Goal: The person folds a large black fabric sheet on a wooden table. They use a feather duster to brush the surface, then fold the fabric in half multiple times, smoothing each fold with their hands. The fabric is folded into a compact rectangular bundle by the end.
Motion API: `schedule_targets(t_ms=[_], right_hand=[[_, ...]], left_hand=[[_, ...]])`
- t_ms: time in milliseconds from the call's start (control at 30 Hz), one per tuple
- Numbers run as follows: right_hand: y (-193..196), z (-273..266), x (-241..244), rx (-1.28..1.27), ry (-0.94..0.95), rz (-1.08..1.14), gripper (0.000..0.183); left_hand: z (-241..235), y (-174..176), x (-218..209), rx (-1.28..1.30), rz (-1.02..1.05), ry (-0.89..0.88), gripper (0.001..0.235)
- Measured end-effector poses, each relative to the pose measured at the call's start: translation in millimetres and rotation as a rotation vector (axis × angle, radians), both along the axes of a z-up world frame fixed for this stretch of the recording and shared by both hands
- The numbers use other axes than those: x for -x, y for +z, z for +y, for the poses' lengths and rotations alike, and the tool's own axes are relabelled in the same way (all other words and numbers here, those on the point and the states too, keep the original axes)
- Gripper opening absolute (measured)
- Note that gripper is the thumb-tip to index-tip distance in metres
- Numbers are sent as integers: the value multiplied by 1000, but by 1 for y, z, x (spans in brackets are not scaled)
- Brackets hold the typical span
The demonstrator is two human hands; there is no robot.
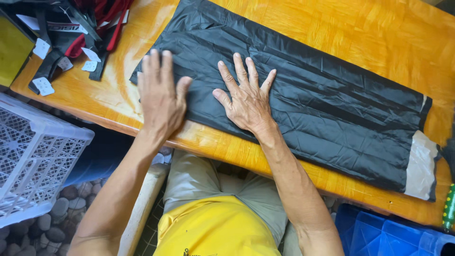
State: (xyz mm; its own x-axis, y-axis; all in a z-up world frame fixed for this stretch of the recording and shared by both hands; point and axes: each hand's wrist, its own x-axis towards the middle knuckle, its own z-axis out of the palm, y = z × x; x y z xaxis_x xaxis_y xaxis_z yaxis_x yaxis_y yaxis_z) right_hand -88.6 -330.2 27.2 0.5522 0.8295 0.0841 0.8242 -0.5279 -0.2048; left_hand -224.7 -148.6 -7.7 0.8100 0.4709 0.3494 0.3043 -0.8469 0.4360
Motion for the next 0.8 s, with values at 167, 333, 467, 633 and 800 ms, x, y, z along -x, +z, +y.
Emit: schedule_targets(t_ms=[167, 333, 467, 633, 800], right_hand=[[-5, 0, -2, -16, -2, -4, 69], [-6, 0, -2, -18, -4, -8, 69], [-5, -1, -3, -29, -3, -7, 69], [-8, -1, -3, -31, -20, -25, 69], [-24, 3, -5, -88, -68, -211, 60]], left_hand=[[70, -29, 16, 13, -425, 40, 34], [70, -27, 10, 105, -371, 18, 13], [79, -42, 9, 18, -226, 98, 17], [9, 23, -16, -388, -251, 52, 37], [-44, 47, -70, -420, -150, -180, 42]])
